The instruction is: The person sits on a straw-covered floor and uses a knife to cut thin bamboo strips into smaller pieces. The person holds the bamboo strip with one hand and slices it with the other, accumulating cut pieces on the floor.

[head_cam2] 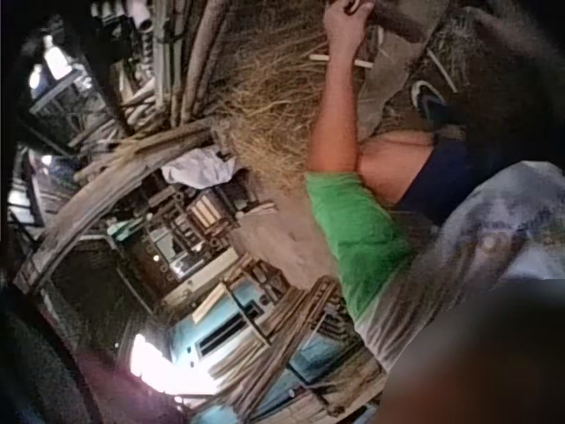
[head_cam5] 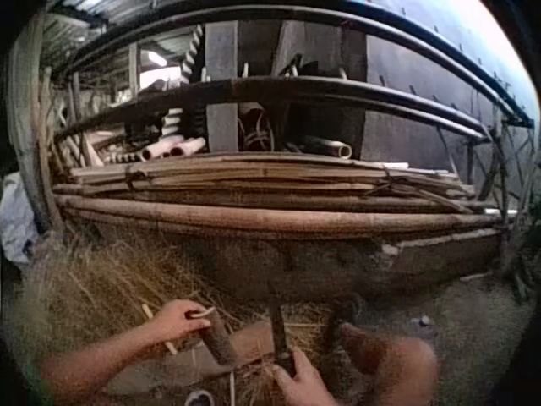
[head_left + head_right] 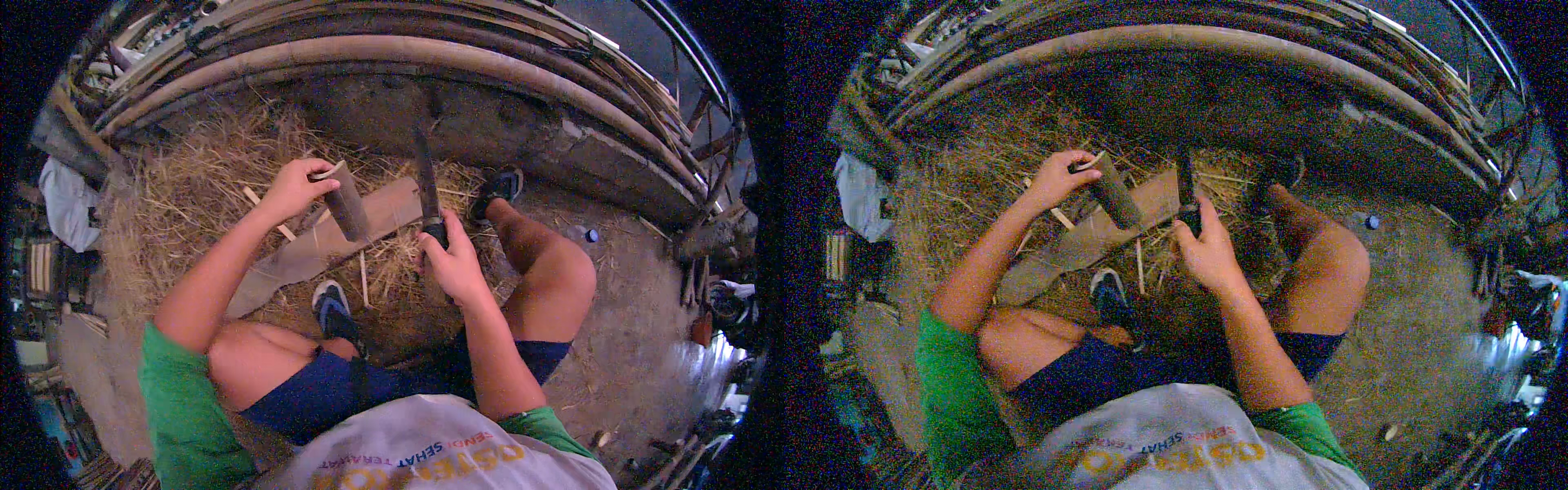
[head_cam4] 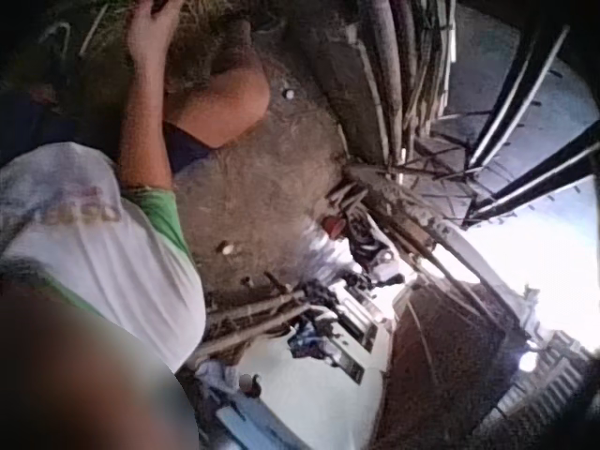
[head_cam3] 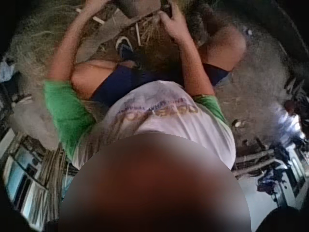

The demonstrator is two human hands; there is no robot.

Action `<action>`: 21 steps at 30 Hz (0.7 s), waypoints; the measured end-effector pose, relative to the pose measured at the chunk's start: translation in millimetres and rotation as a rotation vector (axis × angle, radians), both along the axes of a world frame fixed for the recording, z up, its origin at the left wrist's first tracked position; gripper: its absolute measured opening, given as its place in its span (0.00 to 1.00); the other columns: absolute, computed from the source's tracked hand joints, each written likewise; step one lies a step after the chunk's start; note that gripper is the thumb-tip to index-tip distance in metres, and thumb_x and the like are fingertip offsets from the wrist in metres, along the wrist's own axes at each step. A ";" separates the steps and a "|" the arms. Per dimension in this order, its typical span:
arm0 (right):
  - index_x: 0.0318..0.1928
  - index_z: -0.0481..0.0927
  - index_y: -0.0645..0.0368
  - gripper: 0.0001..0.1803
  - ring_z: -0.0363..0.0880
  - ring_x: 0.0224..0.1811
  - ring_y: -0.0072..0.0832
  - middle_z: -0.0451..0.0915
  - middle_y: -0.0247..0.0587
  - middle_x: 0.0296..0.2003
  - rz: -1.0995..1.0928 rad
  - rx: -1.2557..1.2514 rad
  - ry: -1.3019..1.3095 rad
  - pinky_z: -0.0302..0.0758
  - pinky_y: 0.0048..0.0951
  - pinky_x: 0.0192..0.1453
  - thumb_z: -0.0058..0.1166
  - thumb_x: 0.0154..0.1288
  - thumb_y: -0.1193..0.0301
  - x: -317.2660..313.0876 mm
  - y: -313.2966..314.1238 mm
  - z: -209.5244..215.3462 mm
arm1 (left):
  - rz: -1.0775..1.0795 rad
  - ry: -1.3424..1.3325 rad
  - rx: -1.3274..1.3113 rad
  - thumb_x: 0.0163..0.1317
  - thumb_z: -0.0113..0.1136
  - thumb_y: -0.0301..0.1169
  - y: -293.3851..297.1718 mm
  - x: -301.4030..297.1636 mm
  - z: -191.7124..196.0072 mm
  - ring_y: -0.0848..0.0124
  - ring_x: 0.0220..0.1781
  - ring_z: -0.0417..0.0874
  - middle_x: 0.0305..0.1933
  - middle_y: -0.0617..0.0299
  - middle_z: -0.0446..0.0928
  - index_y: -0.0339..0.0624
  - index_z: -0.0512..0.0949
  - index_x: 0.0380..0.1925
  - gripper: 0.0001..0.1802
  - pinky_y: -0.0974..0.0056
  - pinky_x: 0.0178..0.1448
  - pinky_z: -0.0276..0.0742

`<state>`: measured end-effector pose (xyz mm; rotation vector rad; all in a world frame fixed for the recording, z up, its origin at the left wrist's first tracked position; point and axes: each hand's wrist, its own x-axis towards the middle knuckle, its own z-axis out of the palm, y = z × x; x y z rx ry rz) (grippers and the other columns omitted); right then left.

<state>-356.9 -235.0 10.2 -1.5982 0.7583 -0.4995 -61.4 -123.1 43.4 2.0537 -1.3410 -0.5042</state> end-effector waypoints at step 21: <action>0.69 0.54 0.50 0.31 0.80 0.28 0.32 0.79 0.45 0.40 -0.215 0.639 -0.086 0.82 0.37 0.32 0.52 0.70 0.75 14.9 -6.5 -55.0 | 0.066 0.520 0.103 0.62 0.70 0.35 -38.0 1.4 -102.1 0.73 0.40 0.81 0.45 0.61 0.77 0.42 0.82 0.43 0.13 0.68 0.44 0.81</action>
